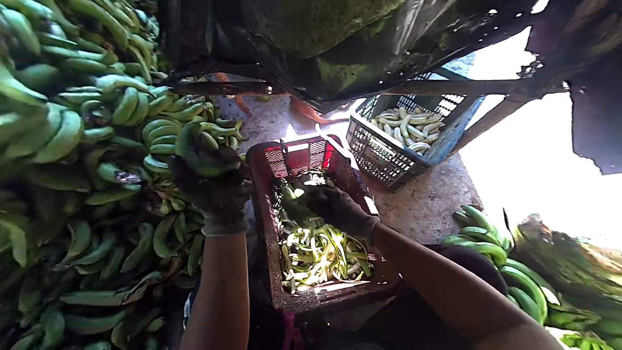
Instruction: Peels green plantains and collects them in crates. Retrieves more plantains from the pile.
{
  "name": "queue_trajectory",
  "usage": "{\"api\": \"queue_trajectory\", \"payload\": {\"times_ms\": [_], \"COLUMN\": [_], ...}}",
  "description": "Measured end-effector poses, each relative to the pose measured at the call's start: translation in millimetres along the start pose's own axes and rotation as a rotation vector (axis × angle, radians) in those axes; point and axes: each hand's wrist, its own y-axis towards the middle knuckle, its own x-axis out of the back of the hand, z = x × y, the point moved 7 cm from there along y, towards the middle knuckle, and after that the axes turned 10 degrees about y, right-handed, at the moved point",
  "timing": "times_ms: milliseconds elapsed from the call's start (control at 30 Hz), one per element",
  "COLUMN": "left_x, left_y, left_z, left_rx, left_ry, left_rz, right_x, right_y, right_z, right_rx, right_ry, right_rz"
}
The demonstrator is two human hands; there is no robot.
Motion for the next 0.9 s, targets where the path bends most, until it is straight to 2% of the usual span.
{"api": "queue_trajectory", "payload": {"times_ms": [67, 133, 167, 233, 300, 400, 467, 600, 633, 667, 767, 800, 833, 900], "left_x": [-21, -27, -26, -32, -43, -39, -32, -27, -27, -27, -34, -33, -31, -22], "left_y": [-11, -43, -58, -71, -67, -57, -55, -53, -54, -55, -58, -57, -56, -55], "left_z": [1, 24, 37, 48, 39, 25, 17, 7, 5, 4, 0, 0, 2, 8], "left_rx": [0.02, 0.154, 0.253, 0.38, 0.335, 0.281, 0.246, 0.174, 0.171, 0.174, 0.205, 0.244, 0.295, 0.389], "left_ry": [0.108, 0.413, 0.595, 0.775, 0.719, 0.598, 0.703, 1.015, 1.02, 0.983, 0.744, 0.695, 0.677, 0.681], "left_rz": [0.012, 0.031, -0.001, -0.008, 0.065, 0.048, 0.004, -0.054, -0.046, -0.024, 0.138, 0.181, 0.201, 0.156], "right_x": [-9, -21, -23, -6, 21, 44, 43, 38, 37, 35, 29, 30, 33, 37], "right_y": [0, 2, 4, 11, 14, 10, 10, -13, -17, -17, -4, -2, -3, -5], "right_z": [3, 15, 23, 36, 48, 56, 52, 68, 68, 61, 9, 1, 2, 19], "right_rx": [-0.107, -0.039, 0.006, 0.095, 0.161, 0.11, 0.044, 0.277, 0.28, 0.209, -0.24, -0.262, -0.196, 0.041], "right_ry": [0.345, 0.906, 1.075, 1.136, 0.972, 0.432, 0.199, 0.01, -0.018, -0.086, -0.398, -0.398, -0.337, -0.197], "right_rz": [0.076, 0.214, 0.254, 0.148, 0.005, -0.161, -0.155, -0.232, -0.23, -0.191, 0.092, 0.116, 0.091, 0.074]}}
